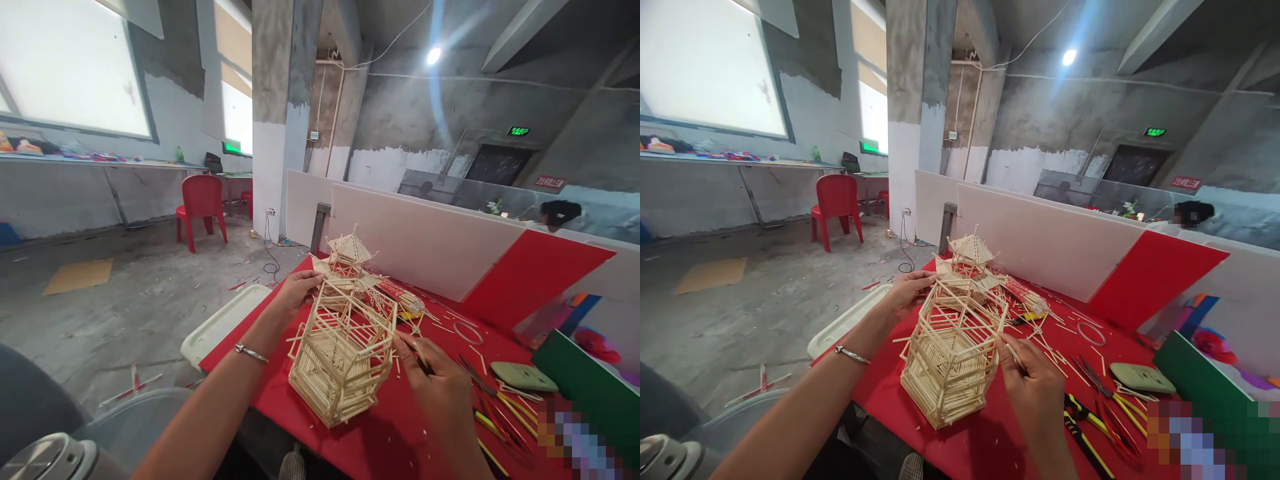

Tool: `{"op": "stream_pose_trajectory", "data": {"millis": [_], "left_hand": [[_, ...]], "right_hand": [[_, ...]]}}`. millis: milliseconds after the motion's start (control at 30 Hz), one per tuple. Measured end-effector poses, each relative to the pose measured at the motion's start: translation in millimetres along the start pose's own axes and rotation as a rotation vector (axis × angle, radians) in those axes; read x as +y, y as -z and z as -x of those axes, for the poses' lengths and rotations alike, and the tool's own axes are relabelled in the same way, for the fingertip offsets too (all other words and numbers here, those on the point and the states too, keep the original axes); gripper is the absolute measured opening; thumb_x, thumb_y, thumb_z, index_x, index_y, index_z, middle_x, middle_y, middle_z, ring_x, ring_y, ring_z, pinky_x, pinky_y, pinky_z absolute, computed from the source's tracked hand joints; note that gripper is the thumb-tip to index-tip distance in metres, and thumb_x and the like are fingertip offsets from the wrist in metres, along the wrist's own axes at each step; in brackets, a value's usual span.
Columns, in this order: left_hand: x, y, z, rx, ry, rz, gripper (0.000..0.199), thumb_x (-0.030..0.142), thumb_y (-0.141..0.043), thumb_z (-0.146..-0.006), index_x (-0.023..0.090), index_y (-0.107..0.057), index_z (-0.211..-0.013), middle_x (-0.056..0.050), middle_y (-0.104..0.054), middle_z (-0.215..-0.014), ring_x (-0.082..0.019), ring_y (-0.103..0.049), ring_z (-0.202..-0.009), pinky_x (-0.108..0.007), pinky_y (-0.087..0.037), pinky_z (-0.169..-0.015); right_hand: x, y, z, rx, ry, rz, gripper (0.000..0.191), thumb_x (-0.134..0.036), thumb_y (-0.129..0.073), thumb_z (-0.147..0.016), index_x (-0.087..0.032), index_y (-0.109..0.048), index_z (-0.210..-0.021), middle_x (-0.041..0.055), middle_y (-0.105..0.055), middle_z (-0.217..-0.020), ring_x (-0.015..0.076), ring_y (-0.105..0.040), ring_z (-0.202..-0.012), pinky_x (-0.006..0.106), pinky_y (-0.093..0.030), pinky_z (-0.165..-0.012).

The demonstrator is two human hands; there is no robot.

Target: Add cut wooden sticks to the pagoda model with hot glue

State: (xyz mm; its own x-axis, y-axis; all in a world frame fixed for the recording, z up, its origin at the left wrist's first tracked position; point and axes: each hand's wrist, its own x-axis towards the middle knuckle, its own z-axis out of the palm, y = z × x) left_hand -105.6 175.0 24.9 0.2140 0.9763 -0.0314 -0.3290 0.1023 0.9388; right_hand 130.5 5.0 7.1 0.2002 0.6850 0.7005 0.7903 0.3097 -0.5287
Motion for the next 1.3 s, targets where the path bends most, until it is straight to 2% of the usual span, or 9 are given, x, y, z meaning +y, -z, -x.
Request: {"op": "stream_pose_trajectory", "data": {"millis": [200, 400, 600, 833, 1100, 1300], "left_hand": [[-1.0, 2.7, 1.6, -0.042, -0.003, 0.035, 0.035, 0.036, -0.090, -0.057, 0.014, -0.070, -0.075, 0.001, -0.058, -0.060, -0.005, -0.046, -0.047, -0.017, -0.028, -0.041], [-2.8, 4.5, 1.5, -0.070, -0.006, 0.056, 0.039, 0.038, -0.091, -0.056, 0.013, -0.073, -0.080, 0.001, -0.059, -0.063, -0.004, -0.046, -0.048, -0.017, -0.026, -0.041], [-2.4, 5.5, 0.3, -0.094, 0.002, 0.061, 0.040, 0.040, -0.091, -0.056, 0.013, -0.073, -0.079, 0.000, -0.059, -0.063, -0.004, -0.045, -0.048, -0.017, -0.022, -0.040], [-0.3, 6.6, 0.6, -0.097, 0.018, 0.057, 0.039, 0.040, -0.090, -0.056, 0.013, -0.072, -0.079, 0.000, -0.060, -0.063, -0.004, -0.045, -0.048, -0.016, -0.026, -0.040], [1.2, 5.3, 1.2, -0.088, 0.010, 0.056, 0.038, 0.037, -0.090, -0.055, 0.013, -0.071, -0.078, 0.002, -0.059, -0.061, -0.004, -0.046, -0.048, -0.015, -0.027, -0.040], [-2.3, 6.0, -1.5, -0.085, 0.001, 0.066, 0.037, 0.037, -0.089, -0.057, 0.014, -0.072, -0.081, 0.001, -0.060, -0.063, -0.004, -0.045, -0.046, -0.015, -0.026, -0.038]], "right_hand": [[-7.3, -1.0, 0.4, 0.002, -0.084, 0.026, 0.034, -0.054, -0.061, -0.089, -0.025, -0.078, -0.094, 0.0037, -0.078, -0.089, 0.0196, -0.072, -0.075, 0.028, -0.054, -0.066], [-5.5, -1.0, -0.4, 0.012, -0.071, 0.036, 0.035, -0.056, -0.062, -0.088, -0.025, -0.078, -0.091, 0.0031, -0.078, -0.088, 0.0203, -0.072, -0.078, 0.030, -0.054, -0.075], [-2.7, -1.7, 1.1, -0.010, -0.069, 0.038, 0.032, -0.052, -0.060, -0.090, -0.025, -0.077, -0.095, 0.0027, -0.078, -0.092, 0.0191, -0.072, -0.081, 0.028, -0.054, -0.075], [-2.9, -1.3, 2.1, -0.016, -0.076, 0.009, 0.028, -0.047, -0.060, -0.091, -0.026, -0.077, -0.099, 0.0024, -0.078, -0.098, 0.0195, -0.073, -0.088, 0.030, -0.055, -0.081], [-4.9, -1.8, 1.5, -0.016, -0.092, -0.026, 0.028, -0.045, -0.060, -0.092, -0.025, -0.078, -0.098, 0.0037, -0.078, -0.097, 0.0189, -0.073, -0.086, 0.028, -0.056, -0.076], [-2.1, -3.6, 2.9, 0.005, -0.079, -0.004, 0.028, -0.048, -0.062, -0.091, -0.025, -0.077, -0.097, 0.0019, -0.078, -0.095, 0.0187, -0.072, -0.085, 0.029, -0.054, -0.080]]}}
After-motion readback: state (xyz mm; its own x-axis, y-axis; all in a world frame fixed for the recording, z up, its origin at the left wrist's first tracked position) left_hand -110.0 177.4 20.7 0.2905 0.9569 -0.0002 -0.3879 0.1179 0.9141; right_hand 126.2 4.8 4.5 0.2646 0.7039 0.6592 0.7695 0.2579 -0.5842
